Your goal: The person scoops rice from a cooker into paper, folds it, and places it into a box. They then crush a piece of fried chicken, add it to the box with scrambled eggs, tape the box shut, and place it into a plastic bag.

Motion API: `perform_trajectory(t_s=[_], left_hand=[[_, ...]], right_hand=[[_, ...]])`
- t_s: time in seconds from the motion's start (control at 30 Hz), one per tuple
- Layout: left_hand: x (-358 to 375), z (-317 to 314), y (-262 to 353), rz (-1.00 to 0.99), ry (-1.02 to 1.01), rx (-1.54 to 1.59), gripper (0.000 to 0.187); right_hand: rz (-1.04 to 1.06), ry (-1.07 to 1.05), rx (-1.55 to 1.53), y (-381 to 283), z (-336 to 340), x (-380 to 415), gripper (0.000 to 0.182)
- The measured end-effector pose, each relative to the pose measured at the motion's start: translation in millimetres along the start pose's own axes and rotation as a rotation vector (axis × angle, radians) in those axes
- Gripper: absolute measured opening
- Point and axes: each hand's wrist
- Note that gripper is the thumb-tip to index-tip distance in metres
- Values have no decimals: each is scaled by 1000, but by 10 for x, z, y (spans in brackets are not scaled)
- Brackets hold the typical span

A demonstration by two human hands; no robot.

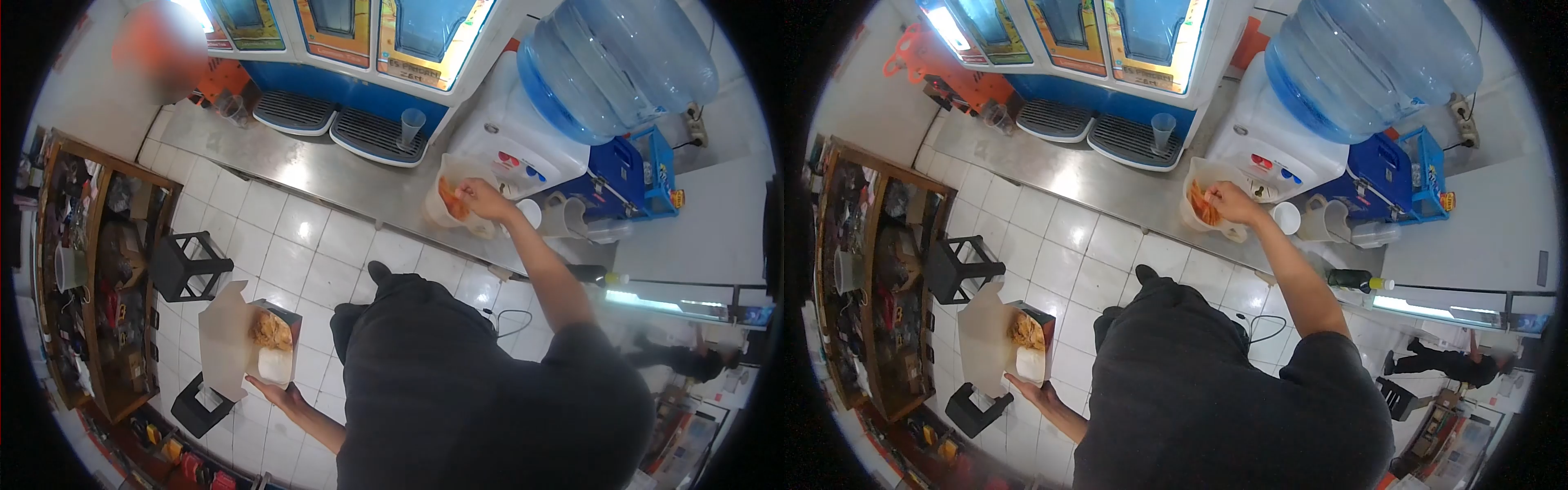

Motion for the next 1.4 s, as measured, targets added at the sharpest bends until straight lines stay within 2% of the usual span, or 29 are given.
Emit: perform_trajectory(t_s=[0.17,0.27,0.33,0.47,0.53,0.67,0.8,0.87,0.9,0.93,1.0,1.07,1.13,1.2,1.27,1.33,1.4], left_hand=[[101,-178,47,8,-13,-6,74],[58,-214,50,-10,-38,-26,73],[-3,-213,45,-10,-53,-31,73],[4,-326,85,0,-41,-29,72],[-77,-270,56,1,-71,-14,71],[-40,-388,43,-45,-126,2,69],[-218,-486,-123,-51,-127,-99,65],[-180,-717,-120,-30,-60,-203,60],[-199,-820,-163,-78,-104,-125,58],[-158,-960,-93,-25,-52,-128,58],[-97,-1133,4,-59,-82,-170,59],[-323,-999,-120,-113,-199,-156,64],[-301,-1063,15,-77,-146,-136,62],[-331,-974,146,-88,-195,-154,68],[-335,-839,344,-106,-165,-160,73],[-276,-586,630,-62,-256,-138,73],[-289,-200,835,-109,-174,-158,73]], right_hand=[[45,-6,18,-46,70,32,22],[27,-122,-37,-159,103,35,22],[100,-176,-119,-107,83,6,23],[29,-186,-24,-286,258,53,28],[53,40,136,-401,339,81,21],[120,46,83,-604,476,173,19],[118,-18,288,-644,515,184,19],[242,115,375,-532,475,169,19],[240,100,422,-692,468,202,19],[237,93,475,-991,515,276,20],[175,41,383,-1692,417,427,18],[267,-32,340,-2261,256,507,16],[350,-83,300,-2749,-33,581,14],[650,-184,206,-3283,-445,635,10],[860,-308,175,-3741,-1003,649,8],[997,-468,159,-4147,-1691,732,8],[1056,-608,222,-4496,-2538,809,9]])
Point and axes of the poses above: each hand's wrist, its own x-axis away from the middle knuckle, its own z-axis out of the back of the hand, y = z × x, and after that the axes turned 2 degrees about y, right-handed
